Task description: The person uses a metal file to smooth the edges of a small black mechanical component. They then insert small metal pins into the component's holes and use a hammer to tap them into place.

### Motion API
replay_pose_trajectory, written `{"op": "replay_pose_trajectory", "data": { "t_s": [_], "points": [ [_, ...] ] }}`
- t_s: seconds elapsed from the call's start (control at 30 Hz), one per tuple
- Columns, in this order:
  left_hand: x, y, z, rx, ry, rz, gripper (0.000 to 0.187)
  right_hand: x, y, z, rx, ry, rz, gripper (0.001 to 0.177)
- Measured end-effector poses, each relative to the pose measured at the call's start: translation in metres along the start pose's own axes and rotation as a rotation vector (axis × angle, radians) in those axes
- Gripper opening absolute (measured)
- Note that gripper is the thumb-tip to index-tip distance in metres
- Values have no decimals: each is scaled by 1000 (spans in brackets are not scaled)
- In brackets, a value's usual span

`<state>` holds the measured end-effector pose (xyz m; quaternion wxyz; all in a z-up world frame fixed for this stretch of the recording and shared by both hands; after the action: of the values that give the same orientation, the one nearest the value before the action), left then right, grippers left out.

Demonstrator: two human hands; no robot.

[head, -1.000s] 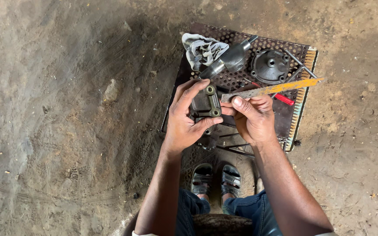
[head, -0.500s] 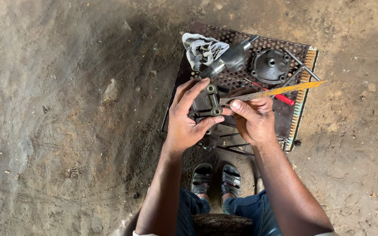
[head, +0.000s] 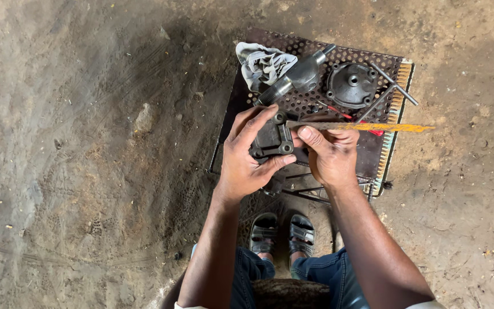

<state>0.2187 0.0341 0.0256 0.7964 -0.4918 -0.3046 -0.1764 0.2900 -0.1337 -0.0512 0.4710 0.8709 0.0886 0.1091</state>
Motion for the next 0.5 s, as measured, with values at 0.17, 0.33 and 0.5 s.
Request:
{"op": "replay_pose_trajectory", "data": {
  "t_s": [0.17,0.33,0.5],
  "points": [
    [0,4,3,-12,-25,32,81,0,-1,-3,33,47,-16,13],
    [1,3,3,-24,-28,33,81,2,-7,0,187,34,-87,9],
    [2,0,5,4,-28,9,84,5,-5,9,249,-49,-86,5]
  ]
}}
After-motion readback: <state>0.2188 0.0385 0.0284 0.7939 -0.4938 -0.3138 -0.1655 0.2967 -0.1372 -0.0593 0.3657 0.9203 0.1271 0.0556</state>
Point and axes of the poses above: each hand's wrist, its own x-axis towards the middle knuckle, its own z-axis out of the back of the hand, y = z × x, the point moved 9 cm from there along x, towards the middle knuckle, and after that the axes turned 6 degrees about -z, right-handed, at the moved point
